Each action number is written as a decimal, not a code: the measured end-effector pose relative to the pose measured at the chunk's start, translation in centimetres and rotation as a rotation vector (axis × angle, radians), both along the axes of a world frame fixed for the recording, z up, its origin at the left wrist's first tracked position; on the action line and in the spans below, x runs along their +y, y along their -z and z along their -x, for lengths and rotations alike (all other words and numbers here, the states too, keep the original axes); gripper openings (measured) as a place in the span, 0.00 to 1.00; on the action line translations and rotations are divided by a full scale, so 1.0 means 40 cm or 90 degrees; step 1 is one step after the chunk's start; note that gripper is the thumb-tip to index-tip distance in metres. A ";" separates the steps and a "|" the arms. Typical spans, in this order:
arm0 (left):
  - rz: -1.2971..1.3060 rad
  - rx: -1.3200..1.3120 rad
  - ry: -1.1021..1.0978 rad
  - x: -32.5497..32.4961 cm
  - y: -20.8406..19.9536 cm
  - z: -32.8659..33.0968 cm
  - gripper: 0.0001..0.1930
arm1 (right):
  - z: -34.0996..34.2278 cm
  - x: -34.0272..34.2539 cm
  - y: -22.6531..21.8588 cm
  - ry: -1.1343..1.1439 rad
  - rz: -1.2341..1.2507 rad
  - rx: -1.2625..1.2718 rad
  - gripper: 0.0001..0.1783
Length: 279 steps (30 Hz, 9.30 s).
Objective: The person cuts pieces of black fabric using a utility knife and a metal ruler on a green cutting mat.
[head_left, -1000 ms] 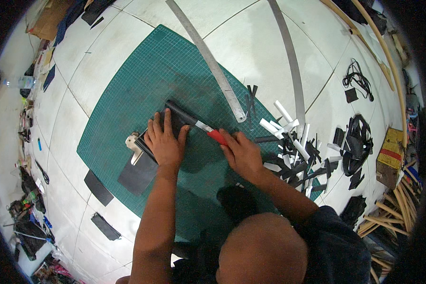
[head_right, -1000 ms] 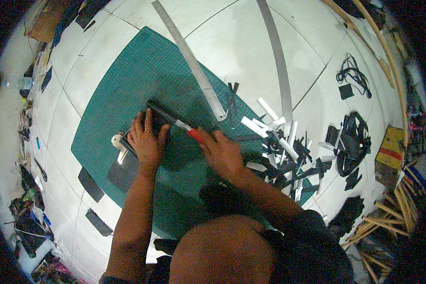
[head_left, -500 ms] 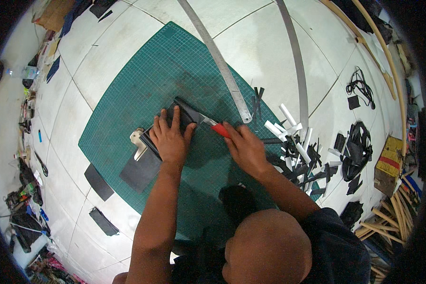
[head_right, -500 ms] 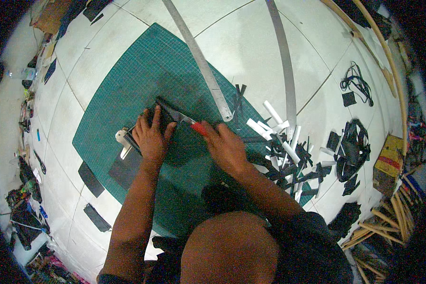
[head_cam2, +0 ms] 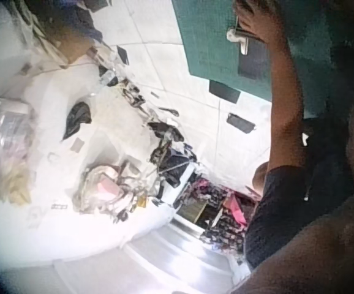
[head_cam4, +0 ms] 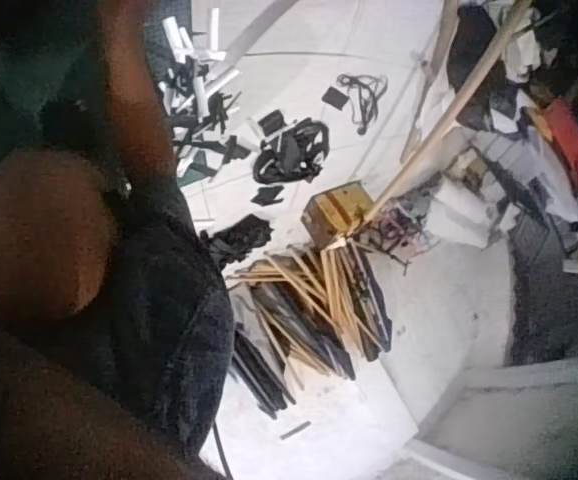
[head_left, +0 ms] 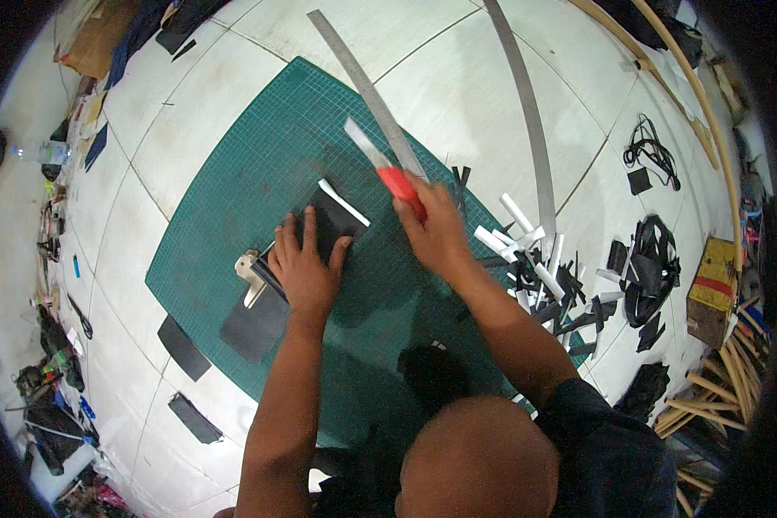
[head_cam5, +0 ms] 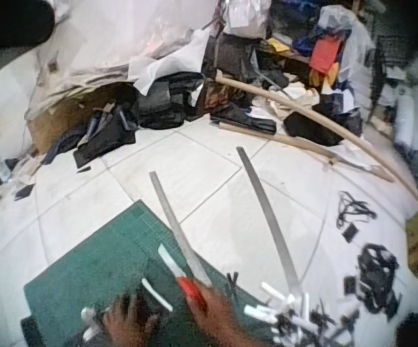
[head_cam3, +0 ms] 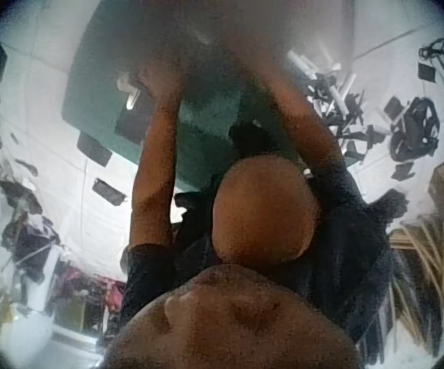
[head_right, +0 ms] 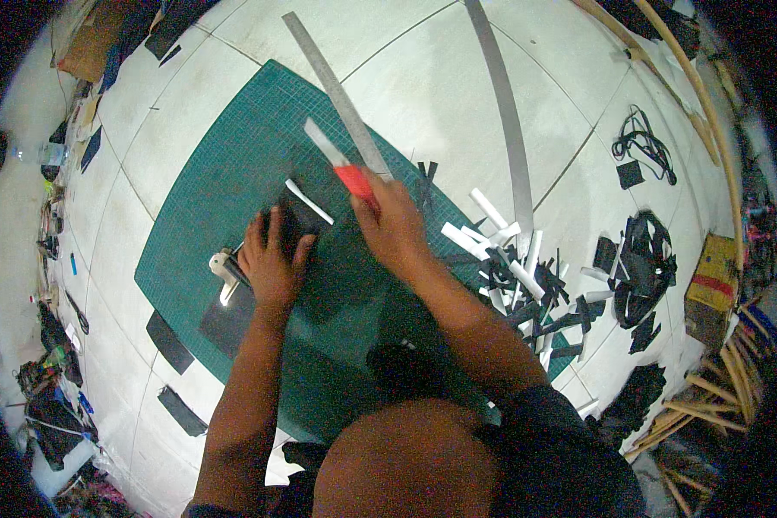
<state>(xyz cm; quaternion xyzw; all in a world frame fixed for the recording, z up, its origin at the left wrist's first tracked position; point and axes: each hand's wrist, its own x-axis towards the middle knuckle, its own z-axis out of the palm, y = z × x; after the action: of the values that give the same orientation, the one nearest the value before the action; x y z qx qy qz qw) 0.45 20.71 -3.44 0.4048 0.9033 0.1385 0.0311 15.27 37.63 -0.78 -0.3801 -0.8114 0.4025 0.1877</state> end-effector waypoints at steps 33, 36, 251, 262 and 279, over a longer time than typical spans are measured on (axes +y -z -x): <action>0.048 -0.099 0.417 0.072 -0.154 0.118 0.12 | -0.307 -0.242 0.019 -0.088 -0.063 -0.078 0.28; 0.051 -0.111 0.349 0.040 -0.160 0.104 0.11 | -0.297 -0.242 0.019 -0.094 -0.077 -0.089 0.28; -0.180 -0.090 0.050 0.014 0.035 0.031 0.30 | -0.254 -0.195 0.016 -0.072 -0.146 -0.059 0.27; -0.107 -0.139 0.118 -0.015 0.034 0.074 0.30 | -0.318 -0.220 0.002 -0.069 -0.127 -0.119 0.28; -0.046 -0.201 0.195 -0.013 0.010 0.146 0.32 | -0.265 -0.217 0.014 -0.074 -0.190 -0.050 0.28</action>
<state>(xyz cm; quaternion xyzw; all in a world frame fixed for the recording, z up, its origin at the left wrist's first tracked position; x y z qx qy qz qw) -5.41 20.18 -3.84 0.5115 0.8096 0.2264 0.1780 25.88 28.96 -1.34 -0.3157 -0.8895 0.2724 0.1869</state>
